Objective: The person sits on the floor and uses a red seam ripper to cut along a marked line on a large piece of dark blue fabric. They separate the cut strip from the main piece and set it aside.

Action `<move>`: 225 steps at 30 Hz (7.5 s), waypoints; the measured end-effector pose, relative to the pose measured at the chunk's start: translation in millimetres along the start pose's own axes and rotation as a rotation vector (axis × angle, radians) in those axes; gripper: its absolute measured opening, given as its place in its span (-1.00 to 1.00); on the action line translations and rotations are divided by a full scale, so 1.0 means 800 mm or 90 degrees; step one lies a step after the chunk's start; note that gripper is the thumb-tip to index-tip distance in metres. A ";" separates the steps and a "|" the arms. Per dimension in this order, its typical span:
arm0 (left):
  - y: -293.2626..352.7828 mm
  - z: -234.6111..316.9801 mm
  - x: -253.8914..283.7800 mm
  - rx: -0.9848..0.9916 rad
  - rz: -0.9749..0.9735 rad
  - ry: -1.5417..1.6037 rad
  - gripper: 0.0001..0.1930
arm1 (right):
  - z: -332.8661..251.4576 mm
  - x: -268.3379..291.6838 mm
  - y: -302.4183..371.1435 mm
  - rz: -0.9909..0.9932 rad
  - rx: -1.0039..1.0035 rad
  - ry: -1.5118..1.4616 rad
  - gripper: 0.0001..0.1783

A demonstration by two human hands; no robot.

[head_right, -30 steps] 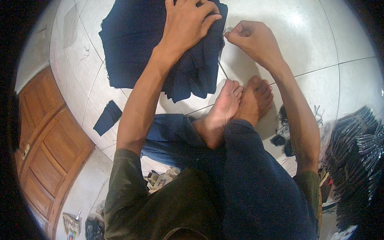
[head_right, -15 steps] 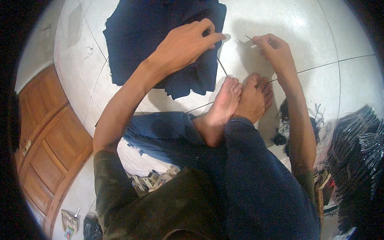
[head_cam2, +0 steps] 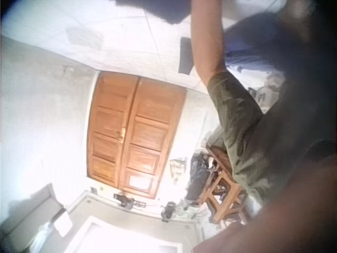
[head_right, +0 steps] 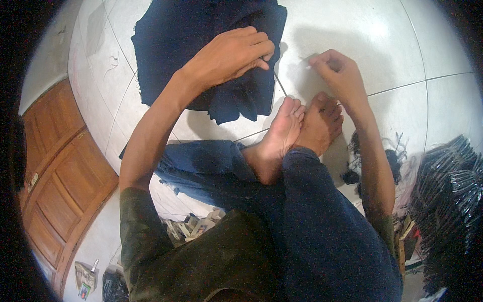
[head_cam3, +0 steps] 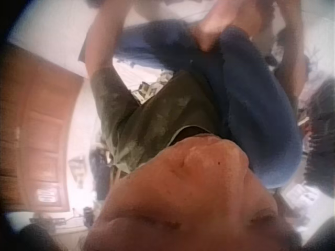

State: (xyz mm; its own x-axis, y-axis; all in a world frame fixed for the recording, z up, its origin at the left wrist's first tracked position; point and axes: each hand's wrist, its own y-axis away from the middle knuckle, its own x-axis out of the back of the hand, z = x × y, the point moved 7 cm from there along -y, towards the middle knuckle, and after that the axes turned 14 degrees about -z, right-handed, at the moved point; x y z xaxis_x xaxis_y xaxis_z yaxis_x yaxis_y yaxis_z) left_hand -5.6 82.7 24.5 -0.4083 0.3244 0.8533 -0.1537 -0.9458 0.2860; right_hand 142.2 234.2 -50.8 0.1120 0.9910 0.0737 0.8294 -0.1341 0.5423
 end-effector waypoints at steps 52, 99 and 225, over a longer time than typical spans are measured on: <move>0.056 0.022 -0.019 -0.080 0.084 0.092 -0.83 | -0.025 -0.080 0.023 -0.175 0.065 0.162 -0.71; 0.067 0.087 -0.048 -0.010 -0.032 -0.081 -0.80 | -0.013 -0.047 0.014 -0.114 -0.055 0.107 -0.64; 0.023 0.032 -0.023 0.258 0.398 -0.153 -0.86 | -0.059 -0.013 -0.090 -0.080 0.018 0.203 -0.50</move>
State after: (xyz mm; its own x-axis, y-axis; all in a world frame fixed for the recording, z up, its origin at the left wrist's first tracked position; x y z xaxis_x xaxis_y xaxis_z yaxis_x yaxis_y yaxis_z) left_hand 22.5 58.6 25.4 -0.0982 -0.2388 0.9661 0.4003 -0.8983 -0.1814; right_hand 55.3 233.4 -51.1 -0.1653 0.9493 0.2675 0.8409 -0.0060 0.5411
